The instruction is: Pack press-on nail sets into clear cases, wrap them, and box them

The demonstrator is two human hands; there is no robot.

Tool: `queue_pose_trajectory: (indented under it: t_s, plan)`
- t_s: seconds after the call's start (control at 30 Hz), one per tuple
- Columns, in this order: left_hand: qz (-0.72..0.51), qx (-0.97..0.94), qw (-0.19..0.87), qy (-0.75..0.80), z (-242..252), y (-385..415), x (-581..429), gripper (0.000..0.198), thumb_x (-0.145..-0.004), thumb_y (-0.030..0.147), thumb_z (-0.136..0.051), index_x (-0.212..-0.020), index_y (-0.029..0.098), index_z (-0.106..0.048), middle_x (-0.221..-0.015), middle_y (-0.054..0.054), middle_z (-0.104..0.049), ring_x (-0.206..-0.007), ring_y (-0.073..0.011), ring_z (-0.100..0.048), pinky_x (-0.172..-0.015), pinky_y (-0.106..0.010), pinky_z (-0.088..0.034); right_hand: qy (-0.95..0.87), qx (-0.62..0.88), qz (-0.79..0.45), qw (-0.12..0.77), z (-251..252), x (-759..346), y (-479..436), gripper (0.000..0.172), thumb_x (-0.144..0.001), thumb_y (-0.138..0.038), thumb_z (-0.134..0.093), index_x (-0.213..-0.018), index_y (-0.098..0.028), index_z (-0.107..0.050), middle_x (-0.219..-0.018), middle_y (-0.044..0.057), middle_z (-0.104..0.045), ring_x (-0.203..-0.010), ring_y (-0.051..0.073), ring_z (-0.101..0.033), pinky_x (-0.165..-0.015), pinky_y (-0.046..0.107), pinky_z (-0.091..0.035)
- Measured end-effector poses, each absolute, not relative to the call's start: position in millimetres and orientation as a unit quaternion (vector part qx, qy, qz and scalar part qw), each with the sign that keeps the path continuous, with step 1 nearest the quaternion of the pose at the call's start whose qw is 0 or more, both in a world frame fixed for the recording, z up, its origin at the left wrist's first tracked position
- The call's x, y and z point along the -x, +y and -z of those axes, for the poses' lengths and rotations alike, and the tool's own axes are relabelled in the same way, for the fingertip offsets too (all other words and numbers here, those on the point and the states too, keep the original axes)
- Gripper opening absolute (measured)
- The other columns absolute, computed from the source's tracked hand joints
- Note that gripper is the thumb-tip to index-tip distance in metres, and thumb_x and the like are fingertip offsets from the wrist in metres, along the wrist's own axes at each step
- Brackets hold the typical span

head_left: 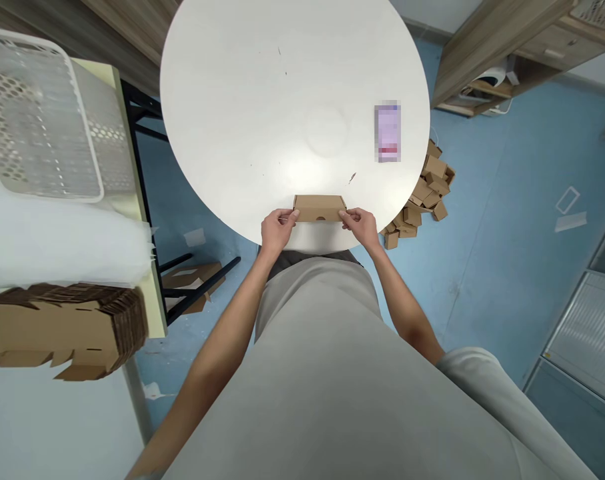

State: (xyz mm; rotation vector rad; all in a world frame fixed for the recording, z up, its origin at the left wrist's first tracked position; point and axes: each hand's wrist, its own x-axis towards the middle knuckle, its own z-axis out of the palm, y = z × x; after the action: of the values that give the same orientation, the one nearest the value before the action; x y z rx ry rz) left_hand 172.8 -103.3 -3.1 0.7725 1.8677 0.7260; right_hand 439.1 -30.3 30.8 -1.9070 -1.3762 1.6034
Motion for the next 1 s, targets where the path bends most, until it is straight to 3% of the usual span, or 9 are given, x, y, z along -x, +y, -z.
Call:
queue_pose_trajectory:
  t_s: [0.13,0.43,0.53,0.67,0.83,1.0]
  plan:
    - [-0.33,-0.273,0.507,0.748,27,-94,-175,0.044,-0.097,0.063,-0.077,-0.102,0.019,-0.071,-0.094,-0.008,-0.078,-0.081,-0.0211,-0.077,-0.078,-0.033,-0.061,-0.434,0.662,-0.582,0.185,-13,-432,-27,0.06,-0.085,-0.081,-0.082,-0.088,-0.024,-0.065,-0.074,0.003,-0.077,-0.071,0.022,-0.076,-0.073,0.036,-0.064]
    - [-0.336,-0.331,0.469,0.747,35,-52,-166,0.057,-0.103,0.059,-0.071,-0.145,0.022,-0.067,-0.119,-0.01,-0.076,-0.081,-0.0174,-0.073,-0.074,-0.031,-0.061,-0.433,0.657,-0.574,0.226,3,-420,-1,0.065,-0.087,-0.087,-0.076,-0.085,-0.025,-0.055,-0.071,-0.001,-0.073,-0.064,0.014,-0.069,-0.065,0.026,-0.057]
    - [-0.336,-0.344,0.473,0.739,33,-42,-162,0.057,-0.103,0.054,-0.071,-0.149,0.021,-0.067,-0.122,-0.012,-0.077,-0.077,-0.0174,-0.073,-0.073,-0.032,-0.062,-0.44,0.645,-0.579,0.235,7,-421,7,0.065,-0.088,-0.085,-0.077,-0.102,-0.023,-0.065,-0.068,-0.003,-0.071,-0.062,0.015,-0.069,-0.066,0.026,-0.057]
    - [-0.326,-0.354,0.472,0.739,27,-41,-164,0.054,-0.105,0.053,-0.068,-0.148,0.019,-0.07,-0.127,-0.013,-0.076,-0.072,-0.0162,-0.072,-0.073,-0.033,-0.063,-0.464,0.624,-0.587,0.224,8,-424,7,0.076,-0.092,-0.083,-0.073,-0.135,-0.02,-0.07,-0.066,-0.005,-0.07,-0.059,0.016,-0.068,-0.065,0.027,-0.056]
    - [-0.332,-0.324,0.479,0.745,17,-54,-177,0.048,-0.106,0.049,-0.066,-0.141,0.018,-0.074,-0.126,-0.013,-0.076,-0.072,-0.016,-0.074,-0.076,-0.034,-0.064,-0.469,0.613,-0.603,0.199,8,-427,-6,0.082,-0.098,-0.077,-0.07,-0.153,-0.016,-0.065,-0.073,-0.001,-0.076,-0.06,0.016,-0.071,-0.066,0.028,-0.058]
    - [-0.349,-0.298,0.439,0.772,6,-65,-194,0.037,-0.106,0.037,-0.064,-0.134,0.017,-0.075,-0.117,-0.012,-0.078,-0.082,-0.0196,-0.075,-0.089,-0.038,-0.066,-0.478,0.606,-0.604,0.198,8,-428,-13,0.073,-0.103,-0.067,-0.07,-0.156,-0.017,-0.065,-0.088,0.003,-0.082,-0.073,0.019,-0.079,-0.083,0.032,-0.063]
